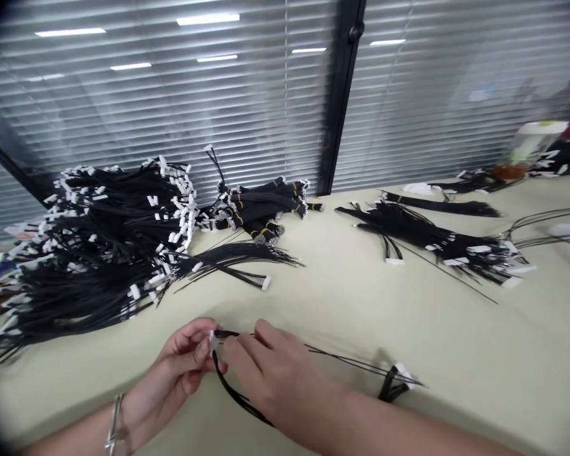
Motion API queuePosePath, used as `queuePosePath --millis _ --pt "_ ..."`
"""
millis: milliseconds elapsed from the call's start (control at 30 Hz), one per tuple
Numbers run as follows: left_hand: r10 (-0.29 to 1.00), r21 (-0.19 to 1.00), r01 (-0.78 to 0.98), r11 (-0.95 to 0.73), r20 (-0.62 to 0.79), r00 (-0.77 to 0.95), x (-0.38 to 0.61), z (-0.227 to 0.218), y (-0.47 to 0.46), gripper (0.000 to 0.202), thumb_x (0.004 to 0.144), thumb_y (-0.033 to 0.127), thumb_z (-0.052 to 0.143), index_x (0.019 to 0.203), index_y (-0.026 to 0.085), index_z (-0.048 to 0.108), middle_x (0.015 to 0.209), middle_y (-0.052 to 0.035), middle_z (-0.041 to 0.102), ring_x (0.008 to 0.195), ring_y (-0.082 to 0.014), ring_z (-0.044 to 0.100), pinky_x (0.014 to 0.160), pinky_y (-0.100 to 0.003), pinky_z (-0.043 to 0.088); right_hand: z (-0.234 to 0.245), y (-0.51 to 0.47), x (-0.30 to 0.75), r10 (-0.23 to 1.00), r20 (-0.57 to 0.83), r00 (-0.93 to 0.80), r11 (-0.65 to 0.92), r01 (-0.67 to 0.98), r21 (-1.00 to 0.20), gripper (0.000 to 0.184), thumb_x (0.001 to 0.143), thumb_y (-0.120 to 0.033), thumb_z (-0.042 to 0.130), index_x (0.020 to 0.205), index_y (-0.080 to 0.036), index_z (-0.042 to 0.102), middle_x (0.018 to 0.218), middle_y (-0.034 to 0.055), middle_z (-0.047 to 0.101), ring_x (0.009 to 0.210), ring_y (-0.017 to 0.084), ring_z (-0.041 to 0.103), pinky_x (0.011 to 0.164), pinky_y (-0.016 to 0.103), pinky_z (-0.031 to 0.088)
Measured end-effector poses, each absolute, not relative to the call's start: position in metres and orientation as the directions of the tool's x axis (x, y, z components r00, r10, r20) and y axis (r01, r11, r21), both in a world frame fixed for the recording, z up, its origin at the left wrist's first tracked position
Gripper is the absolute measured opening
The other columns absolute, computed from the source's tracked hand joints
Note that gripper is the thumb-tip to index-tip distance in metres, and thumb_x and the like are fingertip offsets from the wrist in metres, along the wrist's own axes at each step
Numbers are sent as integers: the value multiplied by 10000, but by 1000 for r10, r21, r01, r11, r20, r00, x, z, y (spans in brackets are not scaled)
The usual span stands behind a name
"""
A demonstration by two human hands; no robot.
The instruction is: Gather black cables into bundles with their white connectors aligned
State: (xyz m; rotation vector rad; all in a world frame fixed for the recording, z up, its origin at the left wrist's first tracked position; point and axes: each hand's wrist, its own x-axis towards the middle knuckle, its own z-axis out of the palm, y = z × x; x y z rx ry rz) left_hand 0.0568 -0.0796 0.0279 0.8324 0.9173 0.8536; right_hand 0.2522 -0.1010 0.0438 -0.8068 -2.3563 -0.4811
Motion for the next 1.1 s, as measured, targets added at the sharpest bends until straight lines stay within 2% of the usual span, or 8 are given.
queuePosePath --millis 133,300,467,833,1100 --pt "876 862 -254 439 -348 333 59 31 -82 242 726 246 715 946 217 619 727 18 506 657 -125 655 385 -103 287 36 -99 253 446 609 -657 733 658 173 168 821 -37 438 814 -124 581 730 41 557 630 152 432 618 324 334" --pt "866 857 -253 448 -347 359 59 29 -83 229 739 230 704 953 207 626 721 19 502 651 -126 659 375 -95 293 35 -98 253 440 626 -644 731 661 167 85 846 -103 493 861 -122 574 732 39 554 636 146 441 597 318 332" --pt "860 855 -245 456 -354 367 59 30 -84 204 758 226 688 952 216 627 728 20 508 668 -129 667 373 -87 299 38 -98 251 457 648 -610 724 678 127 109 866 -113 466 842 -128 571 644 27 513 602 144 428 564 301 336" --pt "866 869 -221 442 -350 356 59 27 -84 246 756 263 689 988 221 622 784 7 509 700 -146 666 386 -95 324 39 -99 252 434 663 -611 707 687 170 130 856 -122 486 936 -88 582 673 34 539 607 145 459 561 299 365" --pt "864 868 -221 444 -351 361 59 29 -83 256 729 282 715 963 221 635 730 8 521 685 -160 665 400 -113 365 38 -100 252 431 648 -628 685 695 218 126 859 -159 511 941 -93 581 663 26 542 596 142 468 561 307 368"
